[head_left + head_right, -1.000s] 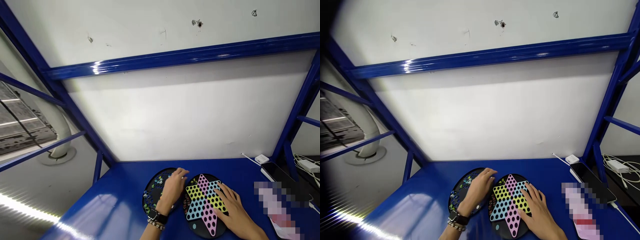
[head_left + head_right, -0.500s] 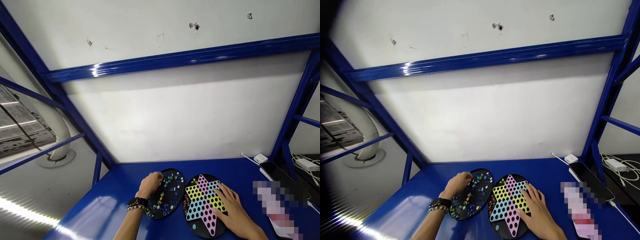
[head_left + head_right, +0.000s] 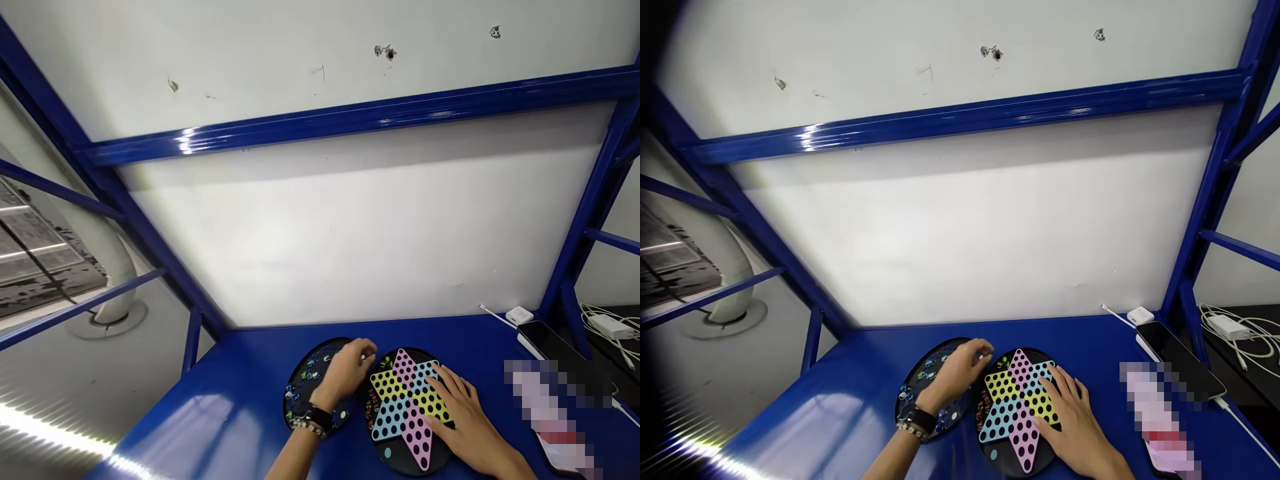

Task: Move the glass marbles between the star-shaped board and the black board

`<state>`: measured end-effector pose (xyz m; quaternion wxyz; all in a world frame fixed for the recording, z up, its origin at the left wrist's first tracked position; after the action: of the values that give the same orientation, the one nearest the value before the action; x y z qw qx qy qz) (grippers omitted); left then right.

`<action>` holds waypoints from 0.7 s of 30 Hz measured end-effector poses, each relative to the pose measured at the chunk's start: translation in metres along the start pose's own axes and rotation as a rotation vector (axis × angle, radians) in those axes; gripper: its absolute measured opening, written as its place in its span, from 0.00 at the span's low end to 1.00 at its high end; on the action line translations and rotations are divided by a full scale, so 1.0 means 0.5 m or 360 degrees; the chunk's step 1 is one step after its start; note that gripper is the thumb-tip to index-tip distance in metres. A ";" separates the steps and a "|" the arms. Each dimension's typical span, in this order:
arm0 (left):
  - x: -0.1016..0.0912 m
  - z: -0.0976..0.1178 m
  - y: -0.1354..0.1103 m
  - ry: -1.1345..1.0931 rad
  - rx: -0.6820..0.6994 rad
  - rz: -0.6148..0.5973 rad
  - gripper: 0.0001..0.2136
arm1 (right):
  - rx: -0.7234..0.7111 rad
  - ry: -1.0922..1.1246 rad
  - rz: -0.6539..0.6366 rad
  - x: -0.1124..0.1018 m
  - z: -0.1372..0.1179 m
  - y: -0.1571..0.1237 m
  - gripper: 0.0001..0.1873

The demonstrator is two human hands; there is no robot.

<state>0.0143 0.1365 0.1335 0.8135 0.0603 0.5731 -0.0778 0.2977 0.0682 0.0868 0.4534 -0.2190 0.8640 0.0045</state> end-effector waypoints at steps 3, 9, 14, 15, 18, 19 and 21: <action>0.026 0.042 -0.005 0.0014 0.0113 0.0004 0.11 | -0.0011 -0.0002 0.0008 -0.003 -0.002 -0.002 0.38; -0.021 -0.037 -0.053 -0.0029 0.0004 0.0218 0.20 | -0.0026 -0.0008 0.0009 -0.003 -0.001 -0.002 0.38; -0.060 -0.174 -0.133 0.0012 -0.0469 0.0238 0.20 | -0.0036 -0.0017 0.0018 0.000 0.000 -0.001 0.38; -0.057 -0.189 -0.148 0.0013 -0.0516 0.0166 0.19 | -0.0032 -0.0015 0.0017 0.000 0.000 -0.002 0.38; -0.042 -0.206 -0.187 0.0021 -0.0549 0.0025 0.18 | -0.0021 -0.0021 0.0014 -0.001 0.000 -0.003 0.38; -0.039 -0.206 -0.197 0.0031 -0.0548 0.0050 0.18 | -0.0019 -0.0024 0.0015 -0.001 0.000 -0.004 0.38; -0.036 -0.207 -0.210 0.0047 -0.0562 0.0178 0.20 | -0.0021 -0.0028 0.0022 0.000 0.001 -0.004 0.38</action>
<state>-0.1079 0.0541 0.1149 0.8060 -0.0504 0.5856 0.0703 0.2992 0.0665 0.0870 0.4594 -0.2161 0.8614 0.0154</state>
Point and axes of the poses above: each hand's wrist, its own y-axis towards the middle knuckle, its own x-axis out of the palm, z = x × y, the point moved 1 cm from there along y, towards the middle knuckle, and after that the axes turned 3 degrees about y, right-handed, at the moved point
